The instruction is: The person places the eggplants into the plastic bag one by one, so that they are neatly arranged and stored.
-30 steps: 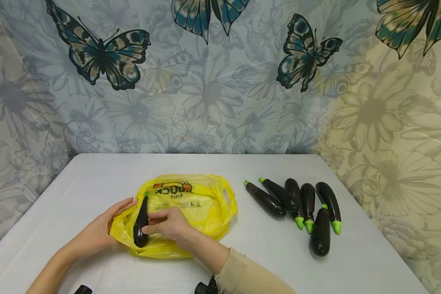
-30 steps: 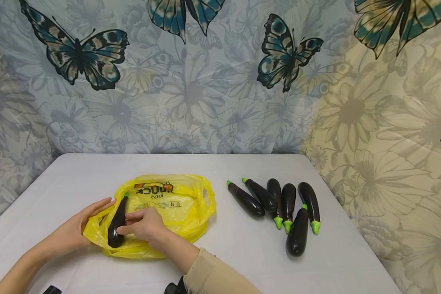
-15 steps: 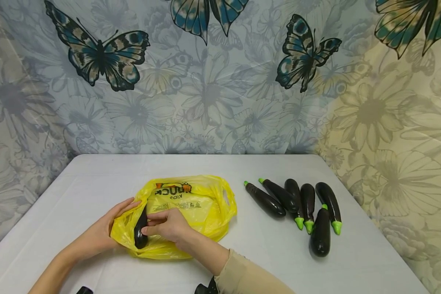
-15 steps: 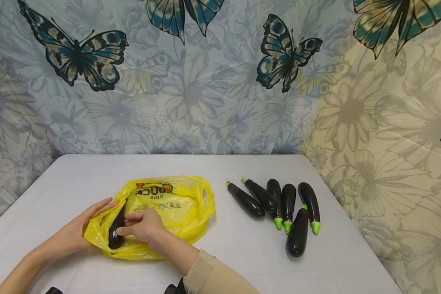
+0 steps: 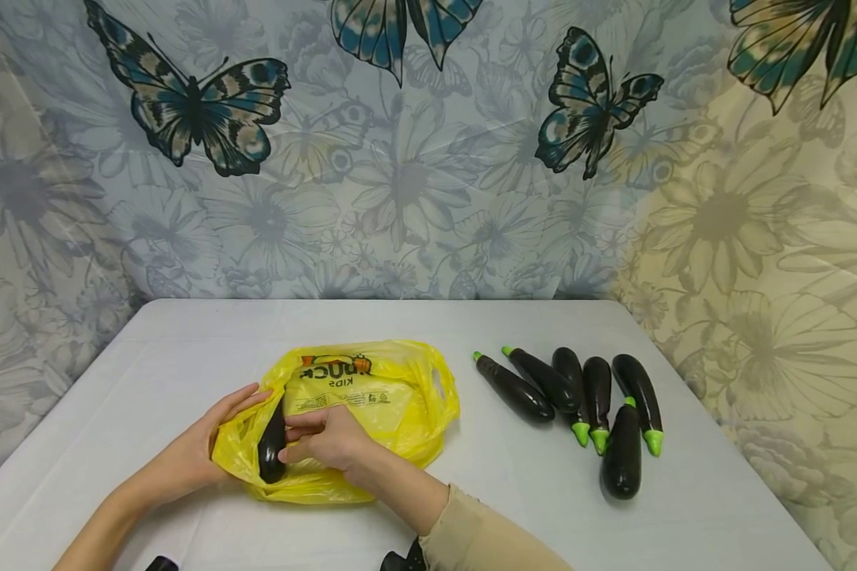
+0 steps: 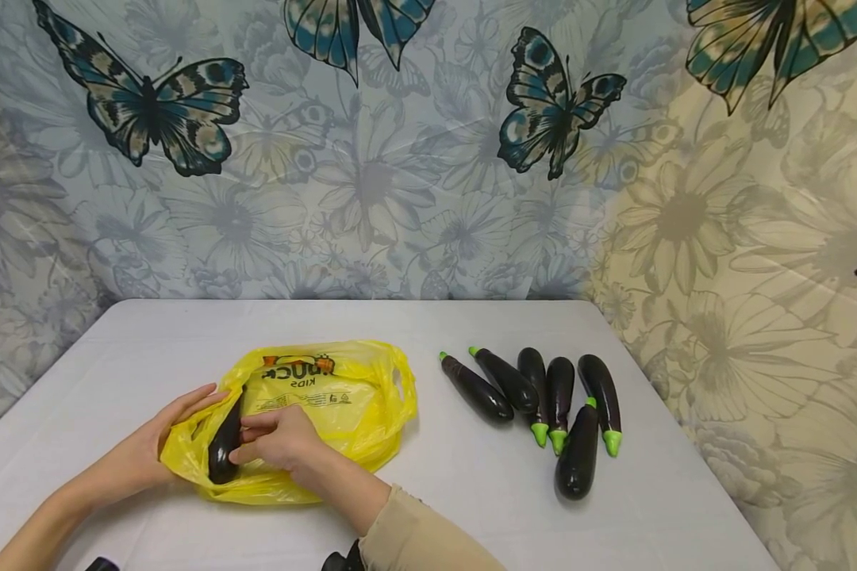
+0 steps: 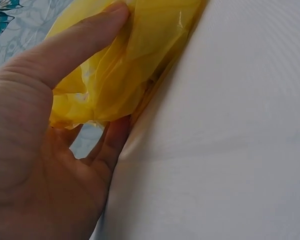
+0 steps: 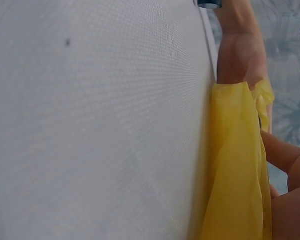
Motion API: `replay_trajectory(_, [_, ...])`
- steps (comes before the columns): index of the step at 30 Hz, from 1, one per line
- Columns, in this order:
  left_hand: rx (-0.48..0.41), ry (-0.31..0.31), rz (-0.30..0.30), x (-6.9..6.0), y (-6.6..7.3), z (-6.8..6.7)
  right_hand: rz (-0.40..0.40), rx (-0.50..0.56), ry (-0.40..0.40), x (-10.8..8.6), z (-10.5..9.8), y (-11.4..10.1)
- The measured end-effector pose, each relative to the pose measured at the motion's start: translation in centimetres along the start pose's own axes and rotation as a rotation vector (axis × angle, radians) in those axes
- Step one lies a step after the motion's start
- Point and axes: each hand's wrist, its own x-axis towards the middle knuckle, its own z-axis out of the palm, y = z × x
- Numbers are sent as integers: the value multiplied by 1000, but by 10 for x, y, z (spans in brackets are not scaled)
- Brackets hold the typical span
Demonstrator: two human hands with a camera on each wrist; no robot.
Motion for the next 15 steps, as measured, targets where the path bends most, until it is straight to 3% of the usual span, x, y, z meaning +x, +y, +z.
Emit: replay_trajectory(15, [7, -18, 15, 0, 2, 1, 1, 16, 1, 0, 0, 0])
